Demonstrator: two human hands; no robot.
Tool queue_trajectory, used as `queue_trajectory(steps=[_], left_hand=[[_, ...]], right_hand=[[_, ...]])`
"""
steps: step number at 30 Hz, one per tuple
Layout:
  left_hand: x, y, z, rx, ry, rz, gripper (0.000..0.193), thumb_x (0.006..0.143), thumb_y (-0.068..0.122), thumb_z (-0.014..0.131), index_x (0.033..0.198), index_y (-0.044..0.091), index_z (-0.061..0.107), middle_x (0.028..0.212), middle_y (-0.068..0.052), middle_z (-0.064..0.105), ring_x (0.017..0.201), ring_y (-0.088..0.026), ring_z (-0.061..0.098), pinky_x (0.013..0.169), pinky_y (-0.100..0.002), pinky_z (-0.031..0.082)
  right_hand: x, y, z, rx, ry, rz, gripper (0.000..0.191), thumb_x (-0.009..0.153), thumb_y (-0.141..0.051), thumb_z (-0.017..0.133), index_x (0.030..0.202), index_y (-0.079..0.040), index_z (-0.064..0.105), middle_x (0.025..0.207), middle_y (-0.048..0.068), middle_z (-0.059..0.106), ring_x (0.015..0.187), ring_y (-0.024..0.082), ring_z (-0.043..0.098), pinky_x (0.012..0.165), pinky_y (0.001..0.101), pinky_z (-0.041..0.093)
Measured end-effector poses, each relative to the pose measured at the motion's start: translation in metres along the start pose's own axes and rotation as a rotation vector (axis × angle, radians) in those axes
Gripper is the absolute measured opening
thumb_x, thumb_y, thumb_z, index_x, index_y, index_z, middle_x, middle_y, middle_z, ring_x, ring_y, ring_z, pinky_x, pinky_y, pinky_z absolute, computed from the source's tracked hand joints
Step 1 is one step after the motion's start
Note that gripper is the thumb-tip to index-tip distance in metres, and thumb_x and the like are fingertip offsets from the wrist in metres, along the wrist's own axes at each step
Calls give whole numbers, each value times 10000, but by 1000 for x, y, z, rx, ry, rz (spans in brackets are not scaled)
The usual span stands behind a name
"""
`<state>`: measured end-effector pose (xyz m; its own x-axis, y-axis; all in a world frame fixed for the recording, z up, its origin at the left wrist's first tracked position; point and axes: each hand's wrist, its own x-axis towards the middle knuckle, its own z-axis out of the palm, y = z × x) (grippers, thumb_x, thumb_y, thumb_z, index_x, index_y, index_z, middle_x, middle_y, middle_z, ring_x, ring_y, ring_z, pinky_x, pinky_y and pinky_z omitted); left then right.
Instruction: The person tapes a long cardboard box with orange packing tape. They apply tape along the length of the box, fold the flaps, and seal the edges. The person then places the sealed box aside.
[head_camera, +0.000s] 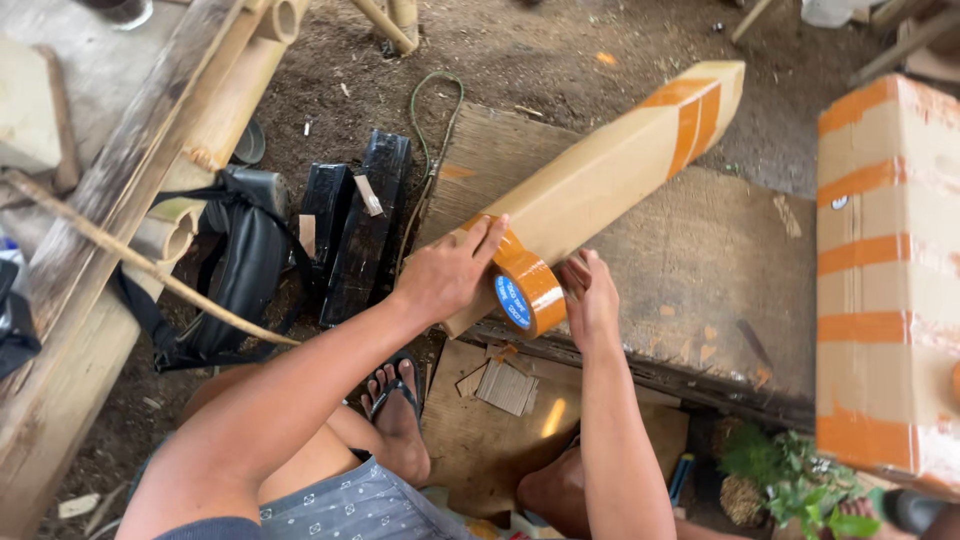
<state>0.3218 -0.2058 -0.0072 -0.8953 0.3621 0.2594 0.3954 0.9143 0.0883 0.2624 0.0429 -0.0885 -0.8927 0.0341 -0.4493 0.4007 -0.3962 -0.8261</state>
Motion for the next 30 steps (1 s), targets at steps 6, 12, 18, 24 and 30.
queue_trajectory(steps=[6,12,18,24,30], left_hand=[[2,-7,-7,-30,-32,-20,801,824,76,558,1574,39,280,1436,-190,558,803,-353,744,604,-416,625],[18,-39,-33,-244,-307,-146,700,971,172,492,1606,89,210,1402,-155,547,729,-351,752,621,-446,612],[17,-56,-30,-288,-111,-97,690,925,291,574,1552,111,347,1364,-132,610,815,-402,723,745,-497,587],[19,-50,-37,-305,-141,-139,647,955,277,517,1541,69,340,1381,-138,595,757,-363,743,747,-455,605],[-2,-32,-30,-471,-89,-145,709,878,189,537,1549,53,354,1219,-140,674,920,-311,726,824,-419,590]], right_hand=[[35,10,-7,148,45,64,575,951,-312,643,1364,34,443,1288,231,588,1284,334,574,1071,407,517],[55,8,8,82,25,106,488,1089,-399,697,1294,0,503,1168,127,502,1092,243,509,972,384,514],[55,2,41,71,-128,32,507,1019,-411,576,1294,14,547,1253,188,660,1078,297,703,889,432,605],[42,7,46,-2,-153,-259,415,1020,-231,605,1340,4,483,1279,167,628,1120,265,663,914,409,597],[-13,-14,29,-219,19,-288,368,1027,-179,555,1350,-21,474,1196,175,644,1028,248,676,798,424,606]])
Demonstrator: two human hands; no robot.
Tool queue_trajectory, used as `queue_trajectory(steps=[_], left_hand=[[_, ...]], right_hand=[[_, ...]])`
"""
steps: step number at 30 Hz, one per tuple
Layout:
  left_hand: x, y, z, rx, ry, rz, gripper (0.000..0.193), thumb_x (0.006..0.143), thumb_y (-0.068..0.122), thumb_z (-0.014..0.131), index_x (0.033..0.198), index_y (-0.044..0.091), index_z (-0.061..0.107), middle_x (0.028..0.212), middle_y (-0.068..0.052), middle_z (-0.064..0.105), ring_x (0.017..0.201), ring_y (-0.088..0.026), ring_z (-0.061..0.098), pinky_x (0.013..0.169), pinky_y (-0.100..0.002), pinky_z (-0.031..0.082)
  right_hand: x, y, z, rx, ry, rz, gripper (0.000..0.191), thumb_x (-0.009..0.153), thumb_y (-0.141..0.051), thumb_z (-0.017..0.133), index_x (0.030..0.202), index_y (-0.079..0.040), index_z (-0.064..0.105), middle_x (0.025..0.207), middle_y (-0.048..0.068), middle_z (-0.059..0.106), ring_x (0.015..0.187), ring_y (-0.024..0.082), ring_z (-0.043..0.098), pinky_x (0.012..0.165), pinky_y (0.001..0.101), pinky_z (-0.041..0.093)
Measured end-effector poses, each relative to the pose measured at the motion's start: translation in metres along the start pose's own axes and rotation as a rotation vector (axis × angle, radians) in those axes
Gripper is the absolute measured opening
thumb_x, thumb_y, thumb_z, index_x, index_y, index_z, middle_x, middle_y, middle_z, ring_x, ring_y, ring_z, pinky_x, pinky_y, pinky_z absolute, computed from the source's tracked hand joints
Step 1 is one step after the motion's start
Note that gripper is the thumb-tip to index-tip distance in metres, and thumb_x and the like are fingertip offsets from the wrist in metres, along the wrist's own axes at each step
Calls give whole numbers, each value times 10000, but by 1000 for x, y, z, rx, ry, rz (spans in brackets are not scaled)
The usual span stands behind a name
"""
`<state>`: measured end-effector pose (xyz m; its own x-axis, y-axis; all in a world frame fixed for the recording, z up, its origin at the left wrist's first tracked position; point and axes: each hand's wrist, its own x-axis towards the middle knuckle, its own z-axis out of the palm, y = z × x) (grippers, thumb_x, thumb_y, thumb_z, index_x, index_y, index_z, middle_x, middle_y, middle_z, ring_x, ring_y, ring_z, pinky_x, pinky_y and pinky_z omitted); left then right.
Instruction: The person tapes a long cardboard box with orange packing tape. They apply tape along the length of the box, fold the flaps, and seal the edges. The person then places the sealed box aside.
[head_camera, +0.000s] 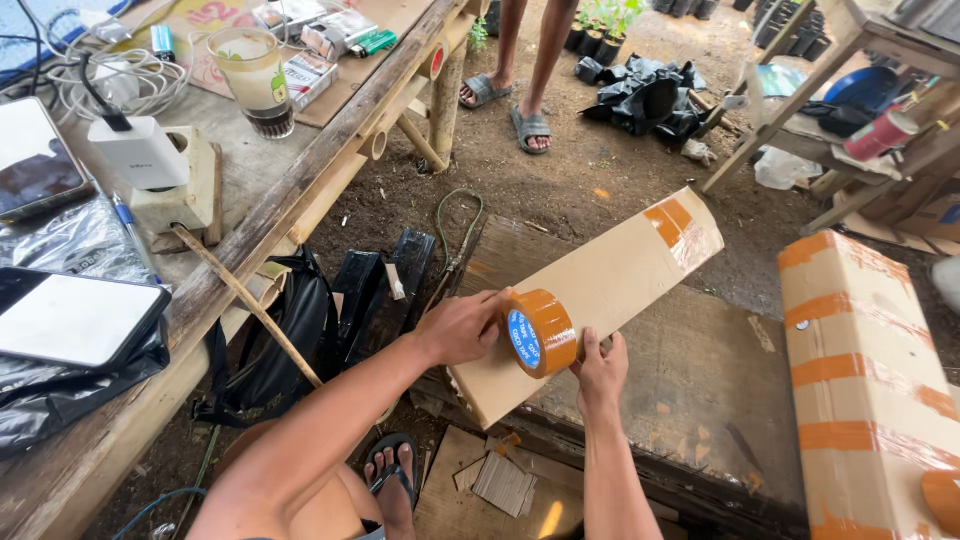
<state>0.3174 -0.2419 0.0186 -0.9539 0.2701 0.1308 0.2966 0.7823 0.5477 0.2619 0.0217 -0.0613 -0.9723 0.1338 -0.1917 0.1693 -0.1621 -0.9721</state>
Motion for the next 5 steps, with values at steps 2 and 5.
queue_trajectory(steps=[2,5], left_hand=[[2,3,5,-8,-40,-27,751,851,178,555,1559,76,325,1254,-147,650,904,-303,724,847,-403,578],[-3,-4,15,-29,83,151,696,865,205,633,1523,78,447,1217,-167,699,1023,-331,708,888,-408,580]], right_hand=[[-19,-18,-1,-26,43,-13,382,1008,-181,546,1365,-54,495,1193,143,662,1032,236,708,799,409,614],[-55,-33,-8,-78,145,-122,412,998,-178,617,1371,-26,529,1192,171,695,1020,249,705,754,376,646]])
